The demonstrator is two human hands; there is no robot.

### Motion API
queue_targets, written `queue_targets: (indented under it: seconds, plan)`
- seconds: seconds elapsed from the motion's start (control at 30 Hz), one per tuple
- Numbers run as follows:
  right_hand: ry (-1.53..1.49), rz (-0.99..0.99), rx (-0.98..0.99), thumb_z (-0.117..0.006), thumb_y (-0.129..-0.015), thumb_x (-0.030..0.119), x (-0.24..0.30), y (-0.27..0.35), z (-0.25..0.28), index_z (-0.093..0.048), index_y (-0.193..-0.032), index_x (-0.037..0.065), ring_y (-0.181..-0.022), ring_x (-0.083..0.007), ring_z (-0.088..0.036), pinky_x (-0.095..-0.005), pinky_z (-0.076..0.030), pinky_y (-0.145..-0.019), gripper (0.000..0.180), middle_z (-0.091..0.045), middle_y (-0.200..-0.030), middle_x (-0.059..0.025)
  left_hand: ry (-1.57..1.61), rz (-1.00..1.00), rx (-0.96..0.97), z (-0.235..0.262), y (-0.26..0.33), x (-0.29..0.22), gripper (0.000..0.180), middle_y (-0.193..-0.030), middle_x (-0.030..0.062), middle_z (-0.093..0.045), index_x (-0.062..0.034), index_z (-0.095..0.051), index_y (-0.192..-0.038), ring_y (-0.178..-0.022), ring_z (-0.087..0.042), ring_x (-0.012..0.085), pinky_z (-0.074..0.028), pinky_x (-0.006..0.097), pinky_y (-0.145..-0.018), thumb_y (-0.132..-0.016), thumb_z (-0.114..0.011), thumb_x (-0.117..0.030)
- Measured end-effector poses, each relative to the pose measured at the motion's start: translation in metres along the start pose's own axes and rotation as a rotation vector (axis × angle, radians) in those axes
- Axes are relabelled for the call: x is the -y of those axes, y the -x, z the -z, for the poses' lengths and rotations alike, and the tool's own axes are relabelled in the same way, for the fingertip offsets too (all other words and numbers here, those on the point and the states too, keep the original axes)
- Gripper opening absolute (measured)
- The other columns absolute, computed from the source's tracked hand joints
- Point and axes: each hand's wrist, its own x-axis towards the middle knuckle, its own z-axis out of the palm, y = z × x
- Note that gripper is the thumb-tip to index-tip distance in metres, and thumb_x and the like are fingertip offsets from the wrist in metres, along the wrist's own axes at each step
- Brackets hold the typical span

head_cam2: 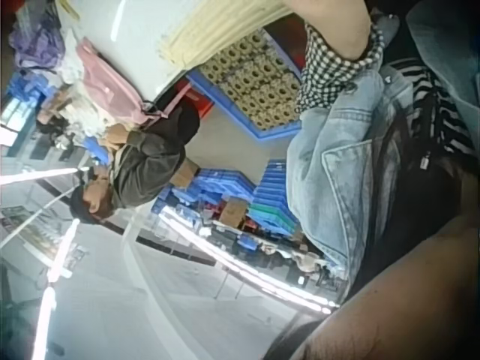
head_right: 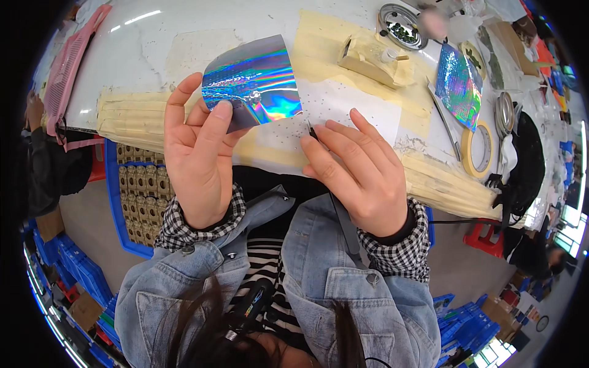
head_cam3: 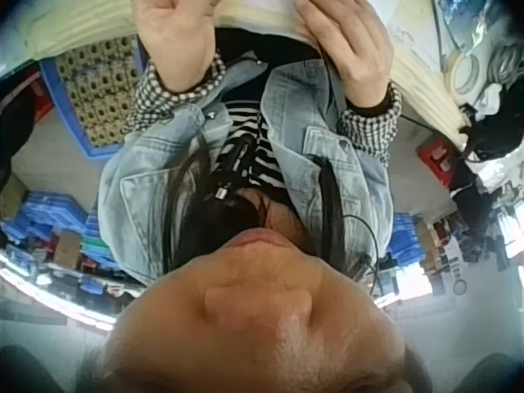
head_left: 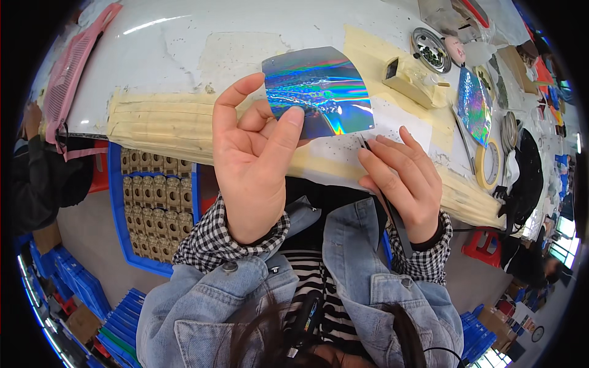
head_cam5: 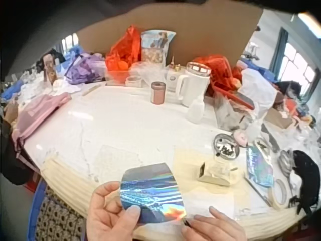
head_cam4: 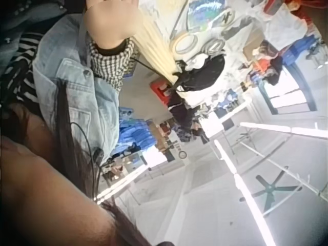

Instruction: Carefully assembling or inspecting small holographic components using a precision stylus tool at a factory workbench.

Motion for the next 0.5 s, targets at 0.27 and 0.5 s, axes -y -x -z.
queue_targets:
  seconds: [0.27,0.5]
  plan:
    - [0.006,0.002,0.002,-0.072,-0.076,0.02,0.0,0.0033,0.0023,-0.067,-0.105,0.005,-0.094,-0.0258,-0.065,-0.0454,-0.052,-0.091,0.033,-0.066,-0.098,-0.0097,0.003,-0.006,0.0,0.0003,0.0005,0.0002,0.044,-0.113,0.0109,-0.061,-0.0022,-0.035,-0.134,-0.1,-0.062,0.0166,-0.055,0.034,-0.086,-0.093,-0.052,0.0]
    - [-0.013,0.012,0.134,-0.071,-0.074,0.022,0.0004,-0.0011,0.0071,-0.064,-0.101,0.005,-0.102,-0.0264,-0.06,-0.0483,-0.046,-0.099,0.033,-0.066,-0.101,-0.0101,0.016,-0.005,0.016,0.0001,0.0001,0.0001,0.044,-0.113,0.0106,-0.061,-0.0022,-0.035,-0.133,-0.1,-0.062,0.0161,-0.054,0.034,-0.086,-0.093,-0.053,-0.001]
